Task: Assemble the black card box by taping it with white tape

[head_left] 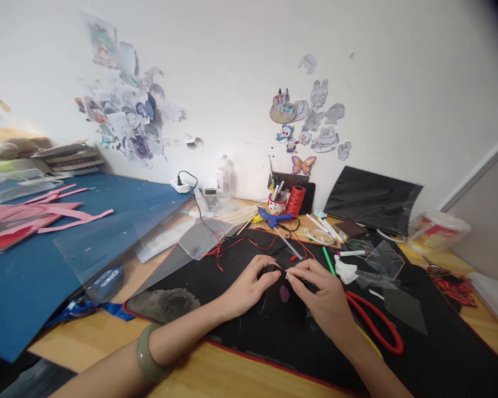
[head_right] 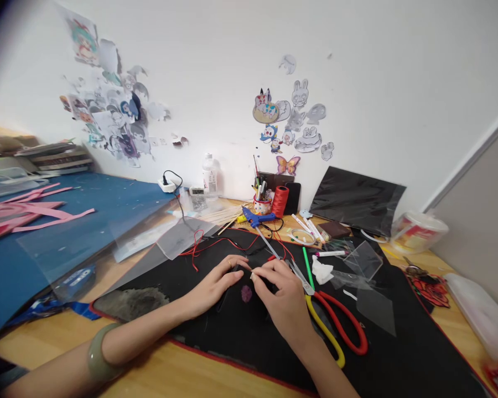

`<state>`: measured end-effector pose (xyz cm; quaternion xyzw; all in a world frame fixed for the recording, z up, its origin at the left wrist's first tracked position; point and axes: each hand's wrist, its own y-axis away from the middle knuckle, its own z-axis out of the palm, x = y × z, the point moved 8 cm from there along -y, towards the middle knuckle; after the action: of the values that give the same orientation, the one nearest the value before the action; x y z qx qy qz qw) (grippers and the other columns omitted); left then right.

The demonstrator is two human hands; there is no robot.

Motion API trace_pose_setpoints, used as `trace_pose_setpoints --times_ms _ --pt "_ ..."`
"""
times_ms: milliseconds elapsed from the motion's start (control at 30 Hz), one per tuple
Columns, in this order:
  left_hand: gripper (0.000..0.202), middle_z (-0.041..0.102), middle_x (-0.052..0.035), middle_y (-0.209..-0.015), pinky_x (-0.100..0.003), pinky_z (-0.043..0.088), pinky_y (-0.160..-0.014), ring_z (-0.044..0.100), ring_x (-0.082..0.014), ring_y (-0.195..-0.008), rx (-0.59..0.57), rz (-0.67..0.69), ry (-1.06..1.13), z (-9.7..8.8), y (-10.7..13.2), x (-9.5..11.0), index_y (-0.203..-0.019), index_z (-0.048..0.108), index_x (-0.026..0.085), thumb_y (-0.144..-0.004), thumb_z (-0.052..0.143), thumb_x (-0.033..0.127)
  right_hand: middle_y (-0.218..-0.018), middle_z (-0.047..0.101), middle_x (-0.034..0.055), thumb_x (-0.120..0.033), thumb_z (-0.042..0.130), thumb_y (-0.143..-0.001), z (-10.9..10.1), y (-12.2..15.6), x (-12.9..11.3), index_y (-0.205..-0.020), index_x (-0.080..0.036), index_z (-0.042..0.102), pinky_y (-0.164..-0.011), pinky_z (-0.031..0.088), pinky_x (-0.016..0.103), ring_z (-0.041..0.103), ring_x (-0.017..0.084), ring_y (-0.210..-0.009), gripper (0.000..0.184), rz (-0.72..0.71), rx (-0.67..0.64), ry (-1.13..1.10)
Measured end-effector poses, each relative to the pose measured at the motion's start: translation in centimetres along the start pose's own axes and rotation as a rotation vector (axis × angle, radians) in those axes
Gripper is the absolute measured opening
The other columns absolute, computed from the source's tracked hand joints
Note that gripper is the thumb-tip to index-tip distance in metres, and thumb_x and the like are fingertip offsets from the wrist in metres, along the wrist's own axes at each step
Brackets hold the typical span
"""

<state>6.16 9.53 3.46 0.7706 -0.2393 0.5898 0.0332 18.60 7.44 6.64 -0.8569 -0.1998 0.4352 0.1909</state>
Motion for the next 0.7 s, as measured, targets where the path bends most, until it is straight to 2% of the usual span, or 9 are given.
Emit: trace_pose_setpoints --times_ms 400,567,700 --pt "0.026 0.051 -0.0102 -0.112 -0.032 0.030 -0.102 0.046 -0.0197 -0.111 0.009 0.005 -0.016 -0.17 0.10 0.22 -0.098 0.056 0.014 -0.084 0.043 0.032 -0.078 0.061 0.0029 -0.024 0.053 -0.080 0.13 -0.06 0.38 -0.074 -0.019 0.064 -0.071 0.046 0.026 0.059 0.016 -0.077 0.013 0.104 -0.022 -0.097" --pt "0.023 0.052 -0.0085 -0.113 -0.033 0.030 -0.103 0.047 -0.0192 -0.111 0.023 0.004 -0.021 -0.37 0.20 0.35 -0.097 0.056 0.016 -0.085 0.043 0.032 -0.081 0.061 0.0038 -0.022 0.049 -0.082 0.12 -0.02 0.35 -0.077 -0.019 0.062 -0.071 0.047 0.026 0.059 0.016 -0.080 0.015 0.100 -0.031 -0.128" --pt "0.022 0.052 -0.0085 -0.112 -0.032 0.031 -0.103 0.047 -0.0184 -0.111 0.024 0.018 -0.022 -0.26 0.26 0.40 -0.096 0.057 0.016 -0.085 0.044 0.031 -0.077 0.059 0.0026 -0.022 0.053 -0.079 0.20 0.00 0.27 -0.075 -0.019 0.061 -0.068 0.046 0.026 0.057 0.015 -0.073 0.009 0.076 -0.021 -0.101"
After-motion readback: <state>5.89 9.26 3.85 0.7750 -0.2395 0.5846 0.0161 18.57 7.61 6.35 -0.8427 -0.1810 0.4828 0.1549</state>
